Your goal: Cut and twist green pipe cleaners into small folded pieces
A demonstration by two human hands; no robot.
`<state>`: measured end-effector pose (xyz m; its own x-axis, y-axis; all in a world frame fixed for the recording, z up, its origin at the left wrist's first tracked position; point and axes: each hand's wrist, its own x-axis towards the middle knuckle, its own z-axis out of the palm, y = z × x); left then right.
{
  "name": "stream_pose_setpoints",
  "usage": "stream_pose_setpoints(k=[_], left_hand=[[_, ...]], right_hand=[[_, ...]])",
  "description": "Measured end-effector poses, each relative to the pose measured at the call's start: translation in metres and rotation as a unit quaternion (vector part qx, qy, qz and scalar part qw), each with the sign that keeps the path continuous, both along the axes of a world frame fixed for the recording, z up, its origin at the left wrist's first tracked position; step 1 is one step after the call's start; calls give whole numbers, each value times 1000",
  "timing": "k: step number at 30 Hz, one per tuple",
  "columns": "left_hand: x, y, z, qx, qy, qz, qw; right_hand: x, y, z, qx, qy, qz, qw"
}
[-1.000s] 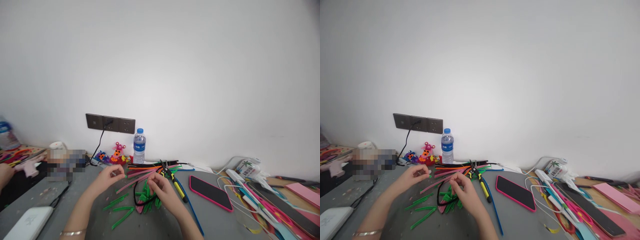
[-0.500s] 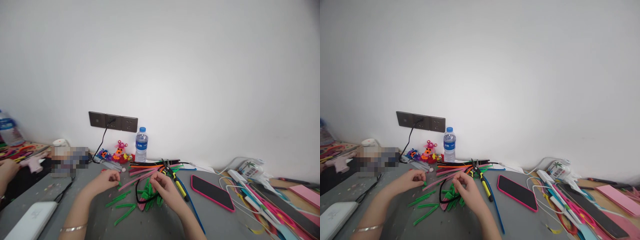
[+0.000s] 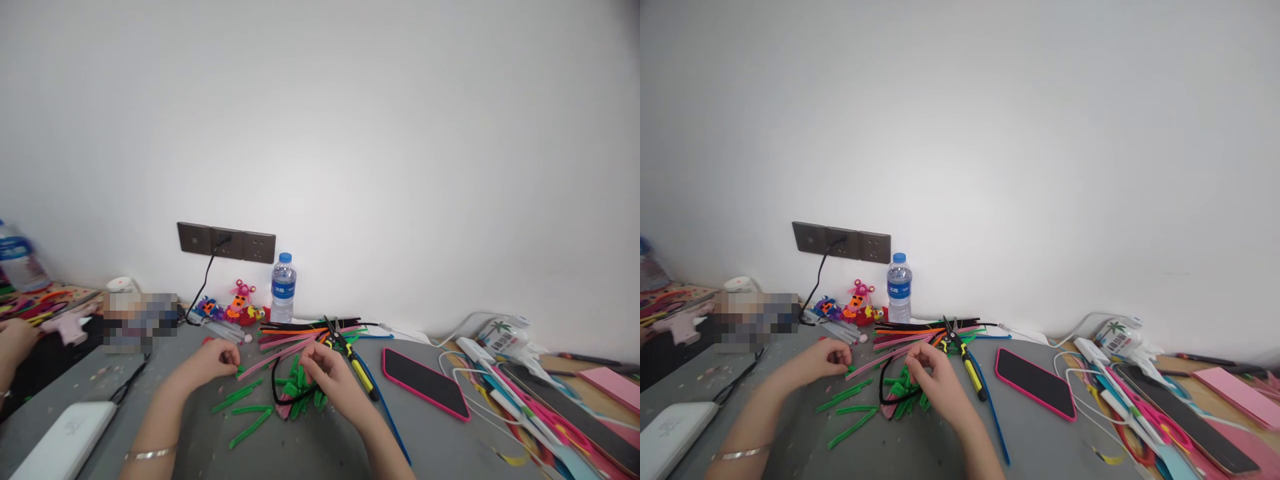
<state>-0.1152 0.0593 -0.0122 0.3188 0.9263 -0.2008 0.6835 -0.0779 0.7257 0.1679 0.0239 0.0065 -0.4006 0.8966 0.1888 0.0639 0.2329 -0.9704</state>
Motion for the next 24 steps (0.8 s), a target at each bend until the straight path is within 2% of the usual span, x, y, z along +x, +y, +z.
stream_pose_setpoints(k=[15, 24], left_hand=[[2, -5, 8, -11, 0, -4, 1000], [6, -10, 6, -86, 18, -37, 995]], right_hand=[[1, 0, -1, 8, -14, -2, 1000], [0, -1, -1, 7, -15, -2, 1000]])
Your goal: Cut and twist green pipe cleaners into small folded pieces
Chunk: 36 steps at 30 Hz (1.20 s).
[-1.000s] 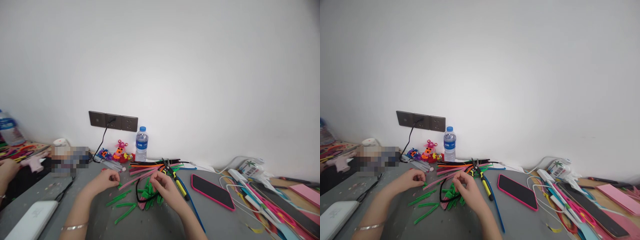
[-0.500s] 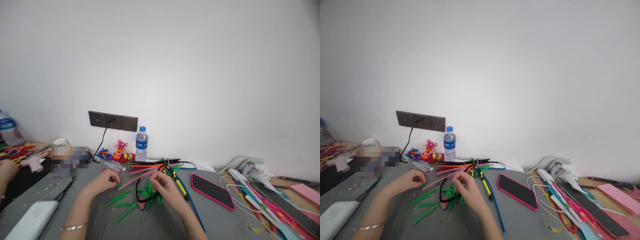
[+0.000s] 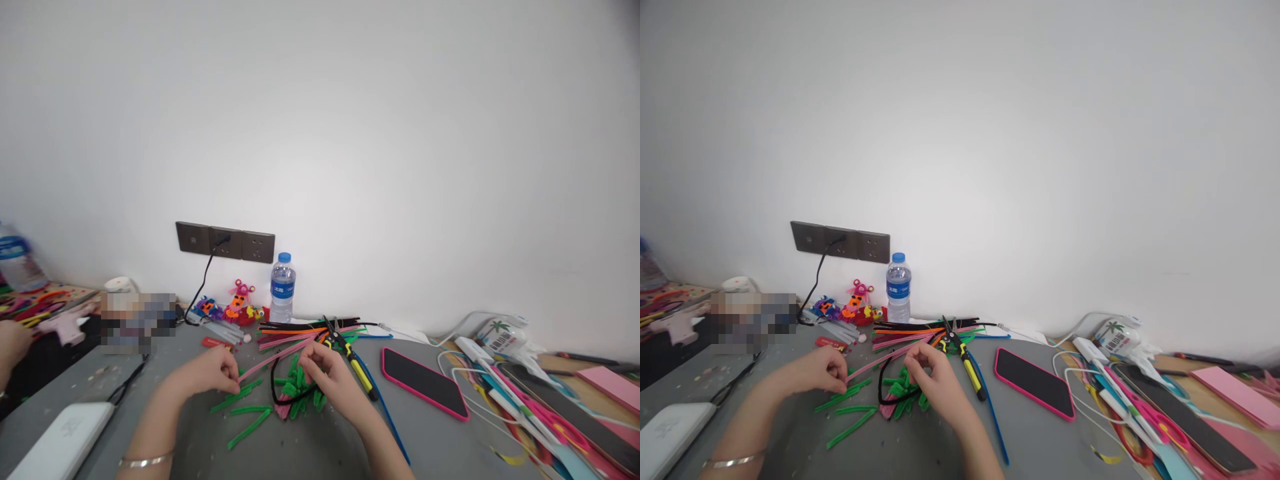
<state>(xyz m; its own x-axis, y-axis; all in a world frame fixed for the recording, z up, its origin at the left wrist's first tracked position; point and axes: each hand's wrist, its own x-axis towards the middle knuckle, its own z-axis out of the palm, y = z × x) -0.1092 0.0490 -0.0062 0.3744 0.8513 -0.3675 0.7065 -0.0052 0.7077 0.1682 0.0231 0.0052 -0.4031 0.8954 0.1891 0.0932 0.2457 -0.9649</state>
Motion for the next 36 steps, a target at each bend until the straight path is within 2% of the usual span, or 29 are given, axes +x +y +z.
stream_pose_setpoints(k=[10, 19, 24, 30, 36], left_hand=[[11, -8, 10, -13, 37, -9, 999], [13, -9, 4, -9, 33, -29, 999], [14, -6, 2, 29, 6, -19, 999], [20, -9, 18, 28, -48, -15, 998], [29, -11, 39, 68, -143, 28, 987]], right_hand=[[0, 0, 3, -2, -6, -4, 1000], [0, -1, 5, -2, -12, -4, 1000], [0, -1, 3, -2, -10, -3, 1000], [0, 0, 1, -4, -11, -3, 1000], [-5, 0, -2, -15, -3, -2, 1000]])
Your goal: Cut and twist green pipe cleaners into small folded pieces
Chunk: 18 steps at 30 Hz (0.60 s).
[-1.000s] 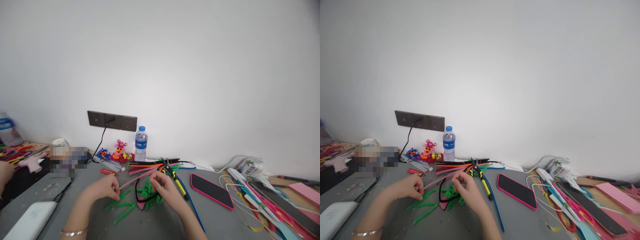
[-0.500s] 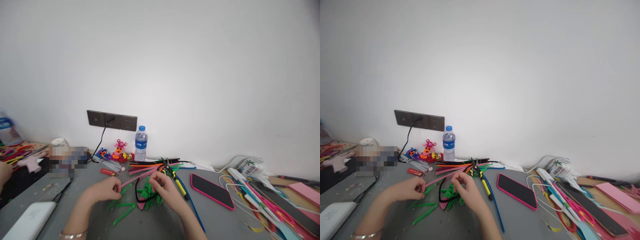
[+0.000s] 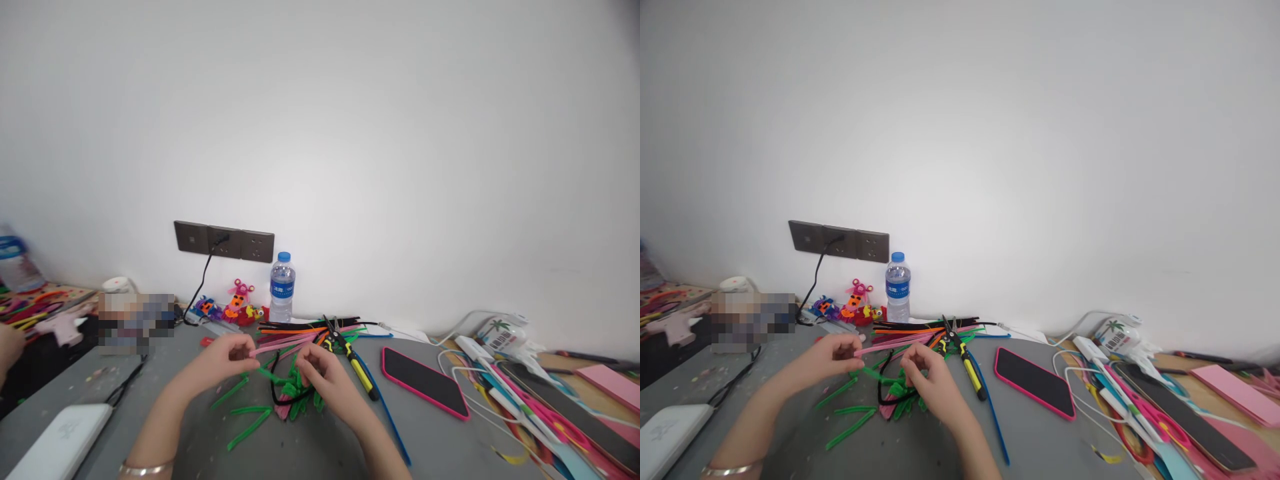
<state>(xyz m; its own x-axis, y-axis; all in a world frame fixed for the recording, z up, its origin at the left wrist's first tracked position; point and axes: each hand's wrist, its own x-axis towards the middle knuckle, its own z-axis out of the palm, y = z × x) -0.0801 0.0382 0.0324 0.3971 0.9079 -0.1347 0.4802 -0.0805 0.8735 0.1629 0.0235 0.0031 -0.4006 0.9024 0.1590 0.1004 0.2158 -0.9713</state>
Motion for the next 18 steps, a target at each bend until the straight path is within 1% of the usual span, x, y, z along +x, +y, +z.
stream_pose_setpoints(k=[3, 6, 11, 13, 15, 18], left_hand=[[4, -1, 5, -5, -45, 5, 999], [7, 0, 5, 3, -63, -4, 998], [13, 1, 2, 31, -70, 0, 997], [15, 0, 1, 29, -56, -9, 998], [18, -1, 1, 28, -42, -32, 998], [20, -3, 1, 27, -28, -62, 997]], right_hand=[[-6, -2, -4, -4, 9, 4, 1000], [-11, -4, -7, -10, 30, 27, 999], [-15, -10, 0, -36, 102, 88, 990], [-17, -11, 3, -44, 114, 88, 989], [-19, -11, 6, -54, 112, 75, 989], [-20, -8, 5, -60, 115, 52, 990]])
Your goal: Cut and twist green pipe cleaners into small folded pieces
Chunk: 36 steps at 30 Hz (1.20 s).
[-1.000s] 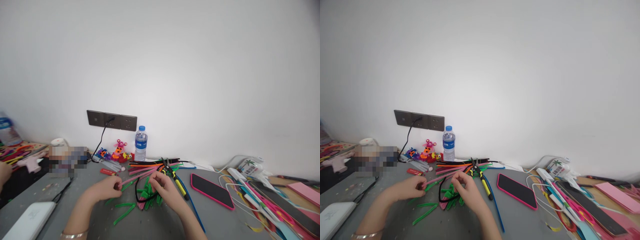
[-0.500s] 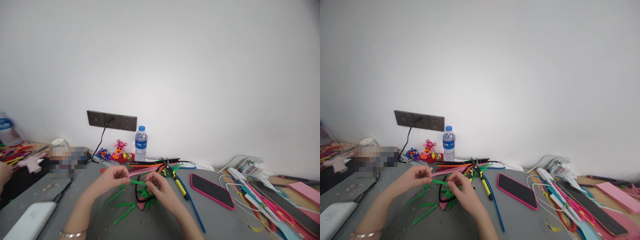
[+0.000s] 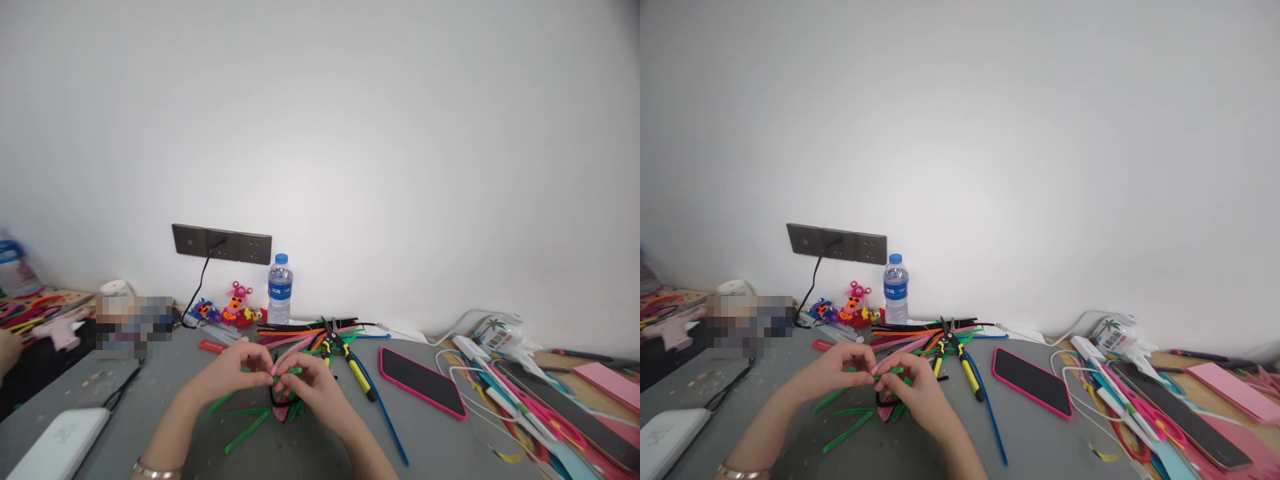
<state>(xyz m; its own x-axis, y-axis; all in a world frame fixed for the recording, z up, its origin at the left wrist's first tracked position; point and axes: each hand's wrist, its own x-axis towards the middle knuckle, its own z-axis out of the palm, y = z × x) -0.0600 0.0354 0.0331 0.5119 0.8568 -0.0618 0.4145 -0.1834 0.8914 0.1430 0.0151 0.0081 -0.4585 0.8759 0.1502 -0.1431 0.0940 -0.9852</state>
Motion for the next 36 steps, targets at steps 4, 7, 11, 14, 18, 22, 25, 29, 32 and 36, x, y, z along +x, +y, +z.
stream_pose_setpoints(k=[4, 7, 11, 14, 18, 22, 25, 29, 32, 36], left_hand=[[0, 0, 1, 12, -1, 19, 1000], [2, -1, 1, 21, -15, 25, 999], [1, -1, 0, 25, 7, 7, 1000], [-8, 2, -3, 32, 33, 13, 999], [-23, 9, -12, 46, 122, 56, 990], [-25, 12, -21, 45, 185, 70, 979], [-24, 13, -27, 49, 197, 96, 974], [-24, 13, -32, 42, 195, 110, 974], [-24, 13, -36, 33, 184, 113, 976], [-25, 14, -42, 42, 169, 116, 978]], right_hand=[[3, 5, -2, -7, 24, -37, 999], [6, 6, -1, -10, 41, -43, 998], [6, 3, -1, 11, 26, -14, 1000], [6, 3, -2, 9, 9, -29, 1000], [9, 5, -3, 5, 0, -58, 998], [12, 7, 0, 27, -7, -76, 997], [12, 7, 2, 29, -2, -81, 996], [13, 8, 3, 19, 3, -89, 996], [14, 8, 3, 19, 0, -96, 995], [15, 9, 1, 24, 4, -100, 995]])
